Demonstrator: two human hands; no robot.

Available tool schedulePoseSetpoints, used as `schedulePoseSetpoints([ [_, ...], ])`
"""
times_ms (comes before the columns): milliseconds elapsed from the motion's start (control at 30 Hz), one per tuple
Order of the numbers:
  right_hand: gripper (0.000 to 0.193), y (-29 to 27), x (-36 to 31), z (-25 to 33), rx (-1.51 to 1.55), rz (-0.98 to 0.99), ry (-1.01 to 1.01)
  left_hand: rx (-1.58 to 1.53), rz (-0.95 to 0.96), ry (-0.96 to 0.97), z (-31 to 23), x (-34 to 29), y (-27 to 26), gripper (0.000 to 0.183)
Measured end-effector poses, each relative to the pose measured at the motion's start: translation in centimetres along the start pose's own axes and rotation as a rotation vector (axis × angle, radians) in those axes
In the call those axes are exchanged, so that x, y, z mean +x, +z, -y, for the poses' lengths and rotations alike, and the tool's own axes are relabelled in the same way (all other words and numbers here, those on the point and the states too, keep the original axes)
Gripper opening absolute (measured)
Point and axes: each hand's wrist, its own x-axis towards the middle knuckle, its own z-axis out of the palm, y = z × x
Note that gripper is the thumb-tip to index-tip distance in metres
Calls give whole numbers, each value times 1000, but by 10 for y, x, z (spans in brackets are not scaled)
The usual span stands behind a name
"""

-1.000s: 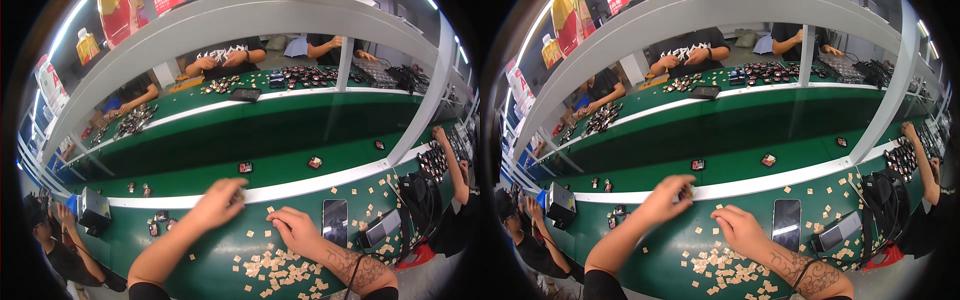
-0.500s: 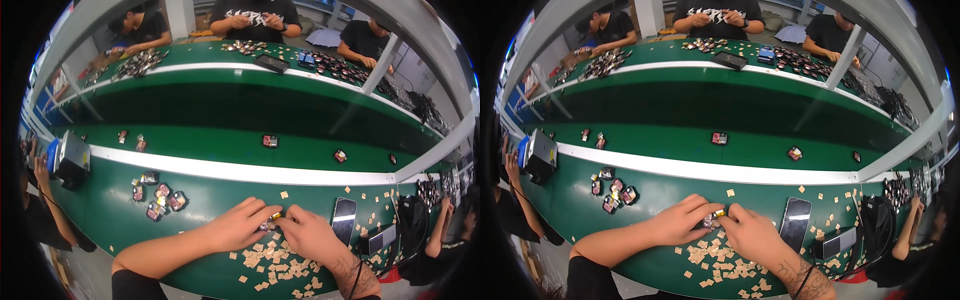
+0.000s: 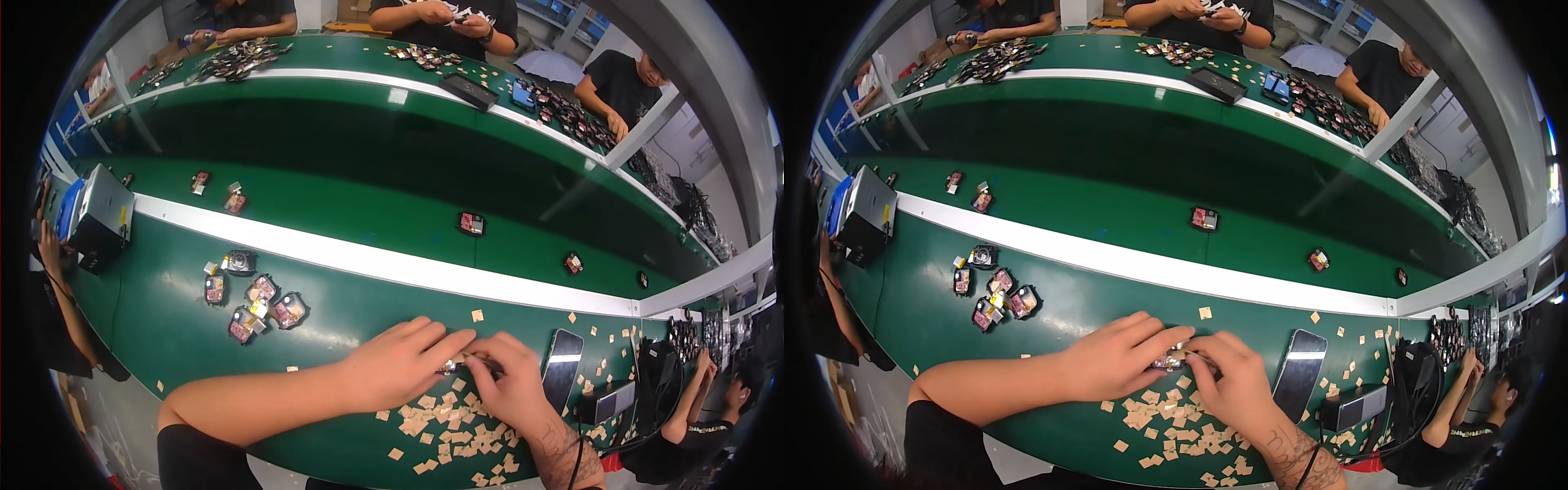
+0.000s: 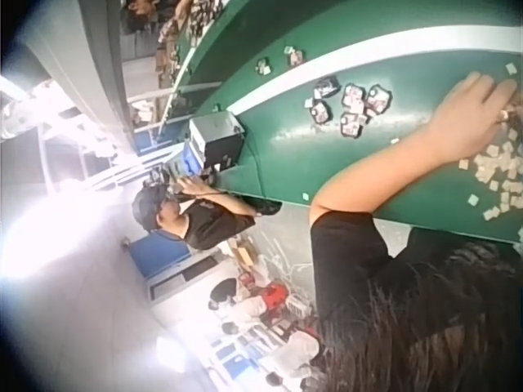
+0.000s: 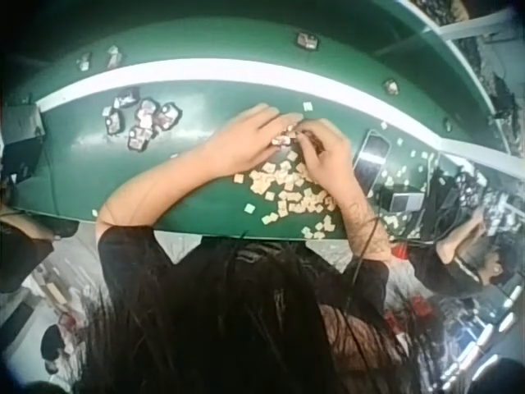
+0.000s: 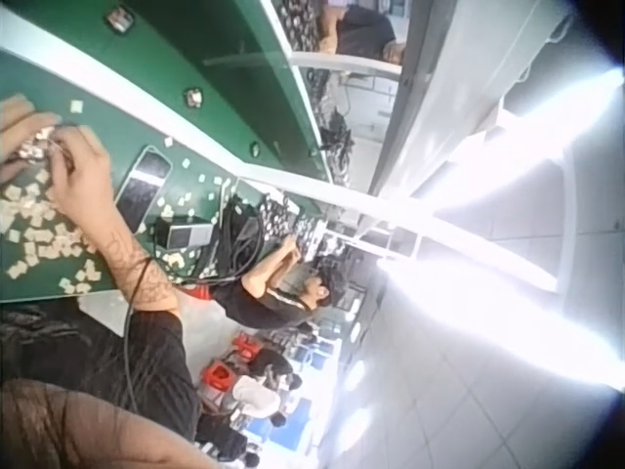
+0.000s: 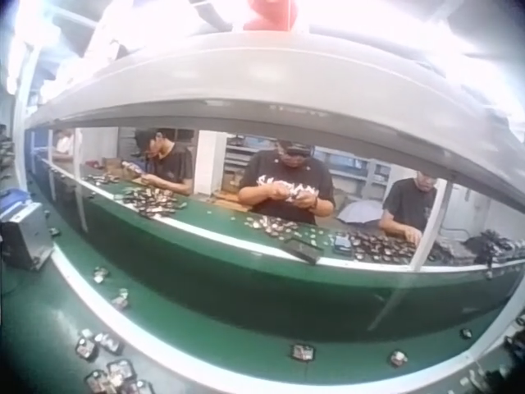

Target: Peel and stick small adhesive pads onto electronic components on an assembly line.

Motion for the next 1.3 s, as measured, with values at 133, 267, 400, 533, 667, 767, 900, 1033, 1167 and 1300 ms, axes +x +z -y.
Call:
schedulePoseSetpoints([
  [133, 24, -10, 3, -1, 18, 6, -36, -35, 14, -34, 2, 1, -1, 74],
  [267, 25, -9, 8, -2, -67, 69, -142, -72, 38, -28, 4, 0, -4, 72],
  [400, 22, -8, 7, -11, 33, 140, -82, -75, 29, -1, 6, 1, -6, 60],
  [533, 21, -5, 5, -10, 181, 117, 18, -69, 75, 26, 6, -1, -5, 38],
  [667, 18, -3, 4, -8, 159, 76, -58, -30, 79, 35, 6, -2, -6, 26],
  [767, 17, -6, 4, -8, 165, 93, -25, 9, 51, 80, 7, -3, -4, 21],
  [900, 19, -14, 7, -11, 225, 197, 10, 30, 34, 99, 3, -1, -6, 19],
  [1033, 24, -19, 8, -15, 179, 230, -42, 79, 34, 115, 5, -2, -4, 21],
  [1167, 25, -8, 2, -3, 0, 119, -139, 137, 51, 123, 5, -3, -4, 23],
  [1300, 25, 1, -1, 2, -130, 62, -182, 155, 56, 123, 5, -4, -5, 24],
])
